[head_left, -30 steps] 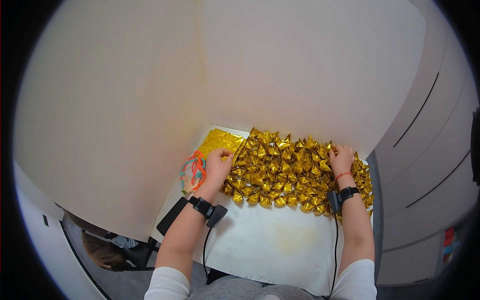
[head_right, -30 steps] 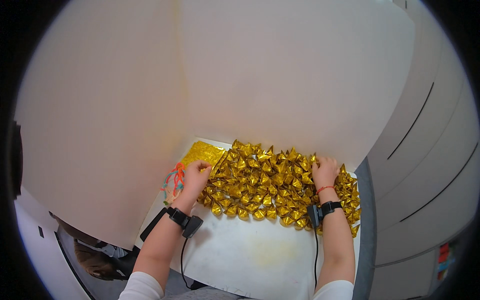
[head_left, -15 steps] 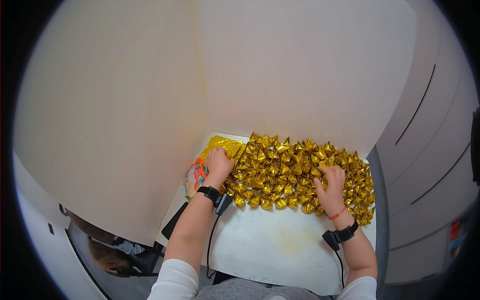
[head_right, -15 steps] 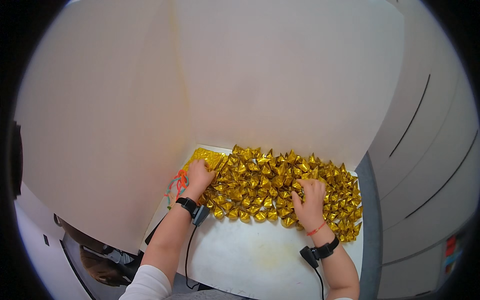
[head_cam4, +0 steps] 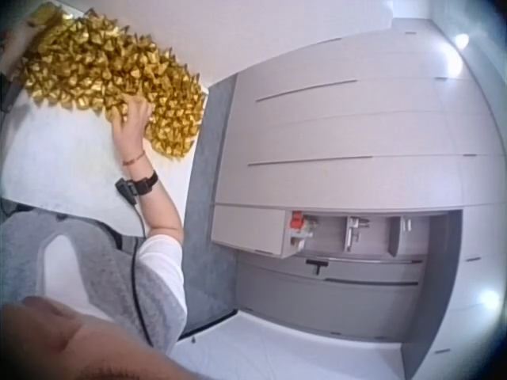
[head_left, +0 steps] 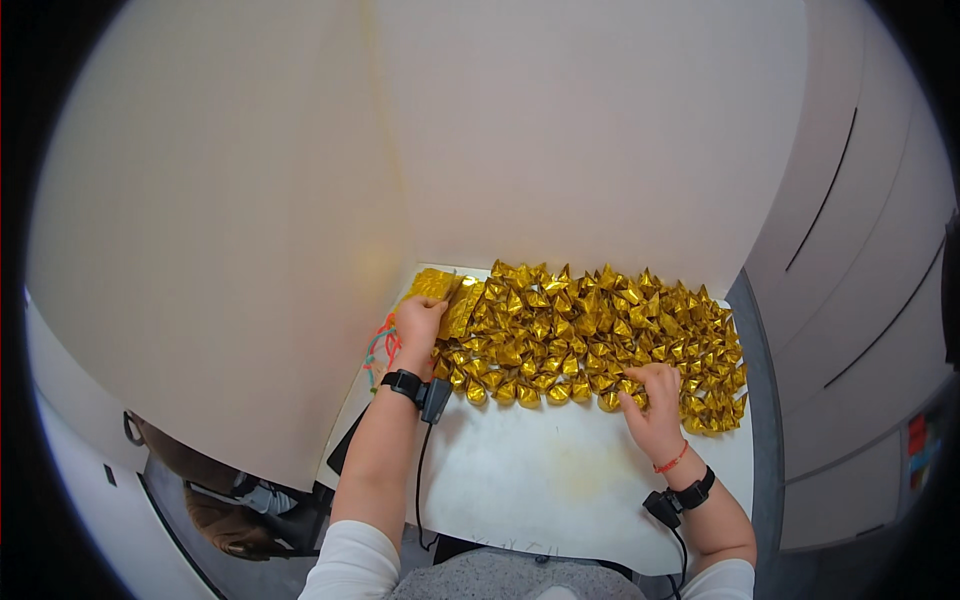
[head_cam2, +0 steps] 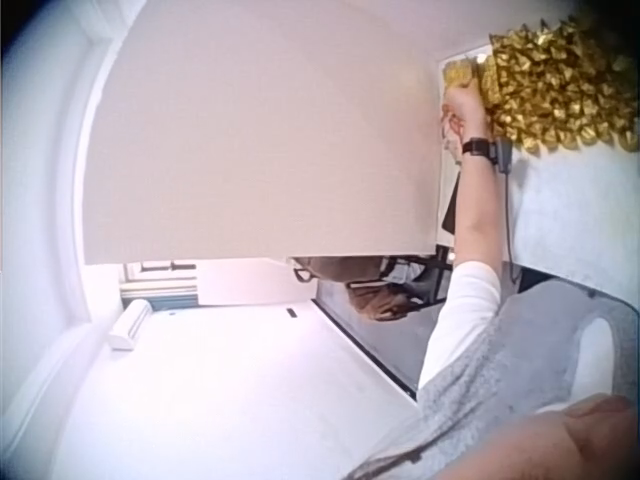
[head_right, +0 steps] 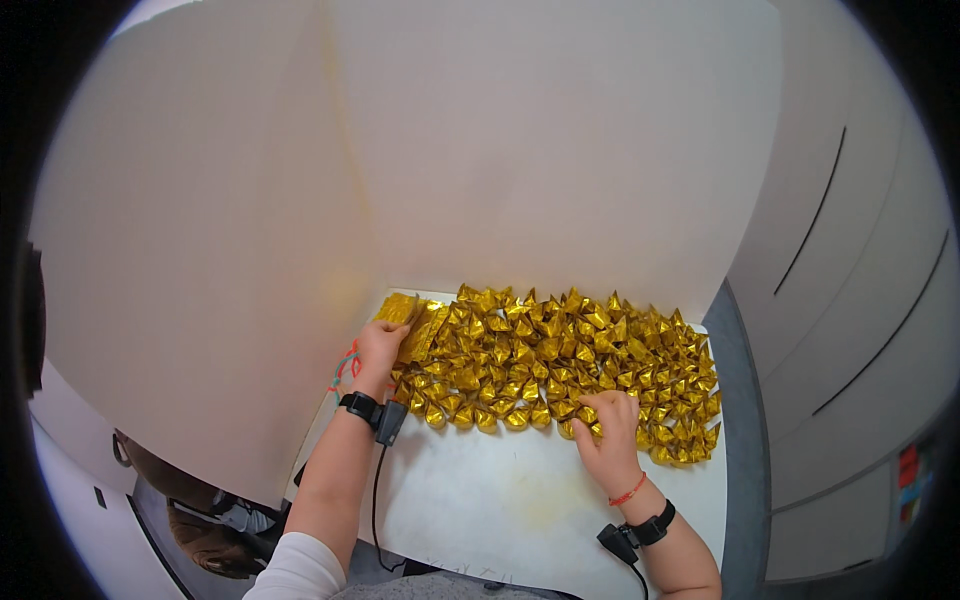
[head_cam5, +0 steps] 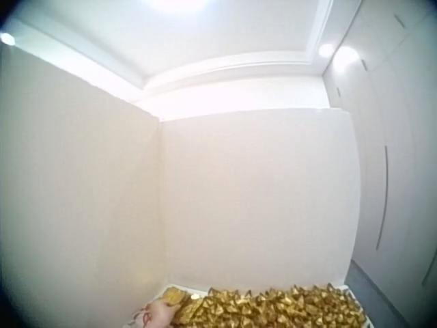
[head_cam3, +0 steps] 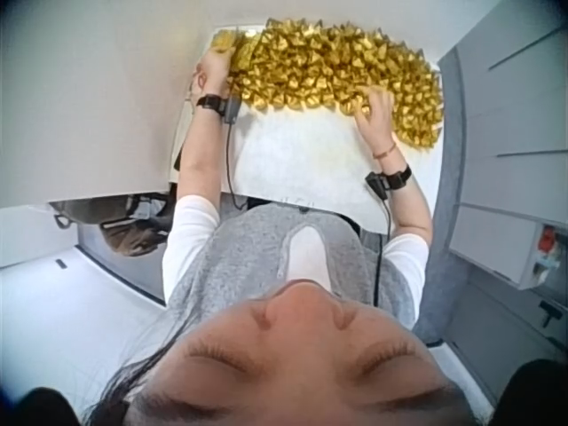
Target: Folding square sheets of gold paper into small decorative 3D shapes.
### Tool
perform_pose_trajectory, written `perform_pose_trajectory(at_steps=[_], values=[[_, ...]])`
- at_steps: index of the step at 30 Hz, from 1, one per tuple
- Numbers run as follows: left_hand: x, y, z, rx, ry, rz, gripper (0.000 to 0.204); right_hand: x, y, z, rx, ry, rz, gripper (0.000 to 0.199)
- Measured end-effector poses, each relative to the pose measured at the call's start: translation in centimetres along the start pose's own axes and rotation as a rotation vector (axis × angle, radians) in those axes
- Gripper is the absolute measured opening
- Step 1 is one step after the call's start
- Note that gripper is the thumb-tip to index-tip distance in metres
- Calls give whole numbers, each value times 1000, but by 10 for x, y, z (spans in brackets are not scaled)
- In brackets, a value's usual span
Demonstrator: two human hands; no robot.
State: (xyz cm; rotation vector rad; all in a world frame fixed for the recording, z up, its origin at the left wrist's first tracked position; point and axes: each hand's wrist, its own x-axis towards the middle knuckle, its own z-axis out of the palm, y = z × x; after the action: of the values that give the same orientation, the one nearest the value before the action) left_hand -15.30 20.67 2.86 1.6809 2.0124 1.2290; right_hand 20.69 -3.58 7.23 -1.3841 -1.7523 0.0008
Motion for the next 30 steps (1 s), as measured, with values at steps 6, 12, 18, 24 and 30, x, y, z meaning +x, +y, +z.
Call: perform_pose_trajectory(at_steps=[6, 12, 18, 24, 30], values=[[-3, 11, -5, -287, 72, 51, 25, -11, -7, -2, 50, 1, 20, 32], [-41, 84, -45, -957, -219, -9, 14, -19, -13, -5, 159, -1, 48, 31], [-109, 137, -56, -1330, -707, -381, 18, -35, -6, -9, 434, -3, 277, 27], [-170, 120, -19, -1337, -919, -579, 17, -56, -7, -16, 1142, -43, 625, 37], [-211, 114, 0, -1310, -882, -643, 10, -73, -16, 0, 1154, -138, 669, 34]])
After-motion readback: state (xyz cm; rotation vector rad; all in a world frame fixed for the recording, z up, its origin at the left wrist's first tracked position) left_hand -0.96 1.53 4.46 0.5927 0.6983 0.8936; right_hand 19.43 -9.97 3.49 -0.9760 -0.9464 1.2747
